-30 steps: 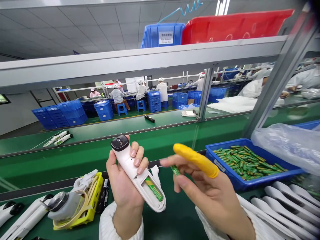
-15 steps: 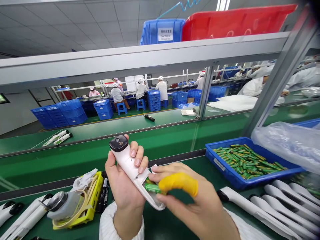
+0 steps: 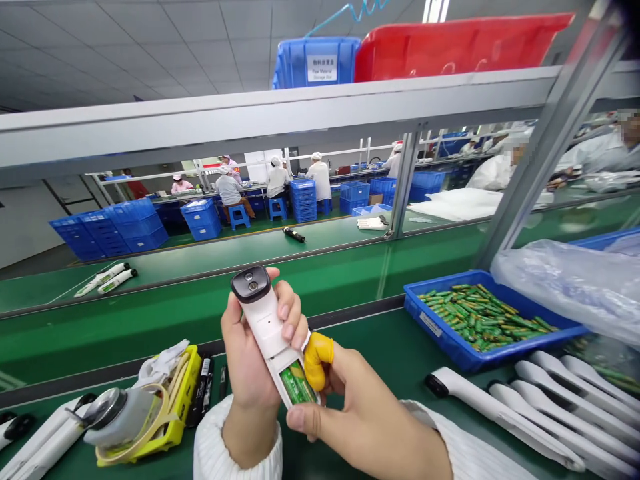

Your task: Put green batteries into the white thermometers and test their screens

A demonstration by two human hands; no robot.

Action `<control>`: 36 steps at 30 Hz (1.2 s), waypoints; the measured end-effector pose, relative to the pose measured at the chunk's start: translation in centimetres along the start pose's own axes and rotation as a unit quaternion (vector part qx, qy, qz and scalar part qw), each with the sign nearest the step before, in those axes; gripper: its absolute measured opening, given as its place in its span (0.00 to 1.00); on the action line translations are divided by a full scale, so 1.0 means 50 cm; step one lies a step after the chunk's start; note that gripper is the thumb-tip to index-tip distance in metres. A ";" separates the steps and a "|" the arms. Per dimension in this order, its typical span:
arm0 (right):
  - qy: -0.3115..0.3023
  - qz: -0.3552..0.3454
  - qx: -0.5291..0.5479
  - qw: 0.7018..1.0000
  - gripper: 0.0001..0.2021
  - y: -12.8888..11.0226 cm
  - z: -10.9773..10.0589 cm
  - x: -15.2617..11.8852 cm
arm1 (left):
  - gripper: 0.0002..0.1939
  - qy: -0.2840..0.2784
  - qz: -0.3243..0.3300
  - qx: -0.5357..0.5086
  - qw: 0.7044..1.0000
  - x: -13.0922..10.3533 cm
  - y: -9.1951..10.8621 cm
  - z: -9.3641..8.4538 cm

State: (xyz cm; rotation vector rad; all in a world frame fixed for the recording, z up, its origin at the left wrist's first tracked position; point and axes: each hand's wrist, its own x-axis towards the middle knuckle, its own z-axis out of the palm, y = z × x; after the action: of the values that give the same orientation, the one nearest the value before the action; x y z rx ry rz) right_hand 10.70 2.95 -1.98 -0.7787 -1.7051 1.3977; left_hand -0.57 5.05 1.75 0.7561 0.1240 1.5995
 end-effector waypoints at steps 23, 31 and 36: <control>0.196 0.435 -0.516 0.712 0.12 0.129 -0.486 -0.049 | 0.21 -0.078 -0.364 0.560 0.740 0.047 -0.197 -0.172; 0.192 0.446 -0.495 0.721 0.14 0.149 -0.503 -0.056 | 0.14 -0.070 -0.232 0.814 0.527 0.046 -0.214 -0.215; 0.195 0.428 -0.478 0.742 0.12 0.149 -0.492 -0.035 | 0.22 -0.105 -0.152 0.845 0.502 0.030 -0.223 -0.187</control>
State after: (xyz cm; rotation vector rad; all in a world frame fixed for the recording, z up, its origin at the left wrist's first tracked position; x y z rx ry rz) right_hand 32.64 15.29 -7.40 -2.4790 -1.6979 0.5986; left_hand 3.95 11.82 -10.40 2.1978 1.7285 0.4998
